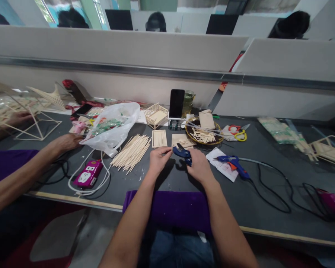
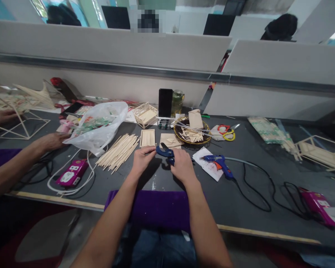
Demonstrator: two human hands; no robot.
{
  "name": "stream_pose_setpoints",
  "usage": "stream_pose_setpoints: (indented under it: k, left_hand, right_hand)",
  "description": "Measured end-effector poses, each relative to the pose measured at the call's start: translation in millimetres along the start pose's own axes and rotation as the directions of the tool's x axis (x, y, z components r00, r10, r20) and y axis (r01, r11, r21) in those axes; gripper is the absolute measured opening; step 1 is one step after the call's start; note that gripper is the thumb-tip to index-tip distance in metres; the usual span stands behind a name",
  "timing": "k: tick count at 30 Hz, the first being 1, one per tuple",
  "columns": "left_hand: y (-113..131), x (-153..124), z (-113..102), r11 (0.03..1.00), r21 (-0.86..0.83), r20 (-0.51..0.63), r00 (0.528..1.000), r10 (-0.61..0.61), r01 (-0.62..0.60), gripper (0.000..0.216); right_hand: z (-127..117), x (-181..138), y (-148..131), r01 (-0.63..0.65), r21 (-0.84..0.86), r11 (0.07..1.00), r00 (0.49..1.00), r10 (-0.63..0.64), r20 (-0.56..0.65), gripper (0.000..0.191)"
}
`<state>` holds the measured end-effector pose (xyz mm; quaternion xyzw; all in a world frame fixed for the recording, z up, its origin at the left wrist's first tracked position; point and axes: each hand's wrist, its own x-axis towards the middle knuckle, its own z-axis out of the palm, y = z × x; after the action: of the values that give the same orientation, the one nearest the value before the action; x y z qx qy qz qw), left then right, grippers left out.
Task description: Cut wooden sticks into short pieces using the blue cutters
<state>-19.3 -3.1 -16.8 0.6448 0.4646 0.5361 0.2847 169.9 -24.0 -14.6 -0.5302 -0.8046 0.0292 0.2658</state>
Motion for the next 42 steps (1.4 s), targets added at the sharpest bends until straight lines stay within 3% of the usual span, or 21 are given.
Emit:
stream_pose_setpoints:
  k: [3, 6, 10, 13, 22, 26, 32, 42]
  left_hand:
    - [2.7, 0.0, -0.8, 1.0, 0.021, 0.021, 1.0, -0.009, 0.009, 0.013]
    - [6.0, -1.5, 1.0, 0.998, 0.029, 0.06, 0.997, -0.054, 0.052, 0.013]
    - [9.7, -5.0, 6.3, 0.989, -0.016, 0.193, 0.971, -0.142, 0.148, 0.013]
    - [11.3, -7.5, 9.3, 0.974, -0.068, 0.305, 0.934, -0.185, 0.216, 0.015]
    - [14.0, -9.6, 10.2, 0.979, -0.032, 0.341, 0.923, -0.178, 0.201, 0.017]
    - [15.9, -9.4, 10.3, 0.975, -0.04, 0.321, 0.927, -0.193, 0.217, 0.029]
    - [16.2, -9.5, 9.3, 0.972, -0.082, 0.36, 0.916, -0.176, 0.22, 0.017]
    - [22.8, -7.6, 5.8, 0.938, -0.205, 0.466, 0.871, -0.157, 0.279, 0.017]
  right_hand:
    - [-3.1, 0.7, -4.4, 0.002, 0.045, 0.999, 1.0, -0.001, -0.016, 0.038]
    - [-5.7, 1.1, -11.2, -0.07, 0.23, 0.971, 0.989, 0.097, -0.108, 0.035]
    - [-7.3, 1.0, -19.7, -0.196, 0.553, 0.81, 0.94, 0.316, -0.129, 0.024]
    - [-7.0, 1.5, -23.1, -0.203, 0.648, 0.734, 0.938, 0.337, -0.087, 0.023]
    - [-4.7, 3.7, -24.9, -0.245, 0.65, 0.719, 0.926, 0.372, -0.062, 0.02]
    - [-2.8, 4.3, -22.1, -0.28, 0.689, 0.668, 0.913, 0.407, -0.023, 0.023]
    - [-3.7, 4.5, -21.7, -0.262, 0.722, 0.641, 0.93, 0.368, 0.011, 0.022]
    - [-9.3, 5.7, -26.0, -0.243, 0.774, 0.585, 0.936, 0.351, 0.028, 0.02]
